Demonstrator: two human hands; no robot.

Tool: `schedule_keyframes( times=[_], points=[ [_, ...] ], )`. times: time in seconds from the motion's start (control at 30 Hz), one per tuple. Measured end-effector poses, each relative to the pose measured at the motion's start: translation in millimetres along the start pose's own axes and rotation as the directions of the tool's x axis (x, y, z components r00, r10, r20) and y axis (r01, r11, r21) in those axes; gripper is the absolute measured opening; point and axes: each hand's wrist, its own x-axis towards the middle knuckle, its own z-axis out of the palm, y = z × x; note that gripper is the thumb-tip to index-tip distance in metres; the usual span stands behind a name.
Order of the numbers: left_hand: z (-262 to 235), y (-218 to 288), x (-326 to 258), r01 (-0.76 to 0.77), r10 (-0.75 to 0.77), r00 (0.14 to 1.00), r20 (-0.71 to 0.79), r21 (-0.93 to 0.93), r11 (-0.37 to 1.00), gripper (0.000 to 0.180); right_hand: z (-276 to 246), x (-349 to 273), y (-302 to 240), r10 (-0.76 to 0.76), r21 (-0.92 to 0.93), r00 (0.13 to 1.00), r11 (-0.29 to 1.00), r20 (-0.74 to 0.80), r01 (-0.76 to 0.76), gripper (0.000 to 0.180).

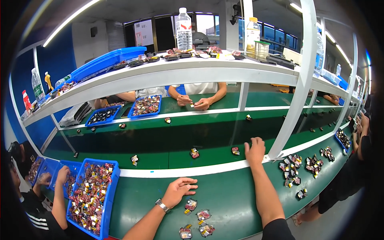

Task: Sorting and assembling small decorative badges or pins on a factory production line.

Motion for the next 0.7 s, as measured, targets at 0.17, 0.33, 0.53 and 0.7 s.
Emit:
schedule_keyframes(
  times=[0.17, 0.33, 0.53, 0.7],
  points=[
    [-0.6, -2.7, 1.0, -0.012, 0.012, 1.000, 0.010, 0.000, 1.000, 0.026, 2.0, -20.3, -45.8, 0.071, 0.112, 0.960, 0.988, 0.270, -0.105, 0.058],
    [3.6, -2.5, 4.1, 0.014, -0.013, 0.999, 0.031, -0.029, 0.999, 0.026, 14.4, -23.4, -23.9, 0.176, 0.101, 0.919, 0.969, 0.351, -0.224, 0.063],
    [0.8, -2.8, 3.1, 0.025, -0.025, 0.999, 0.032, -0.001, 1.000, 0.025, 16.1, -15.3, -22.4, 0.153, 0.155, 0.905, 0.960, 0.398, -0.231, 0.060],
    [-1.5, -5.8, 3.8, 0.020, -0.020, 0.999, 0.038, 0.004, 1.000, 0.024, 1.6, -17.0, -52.3, -0.119, 0.224, 0.983, 0.971, 0.136, 0.087, 0.055]
  ],
)
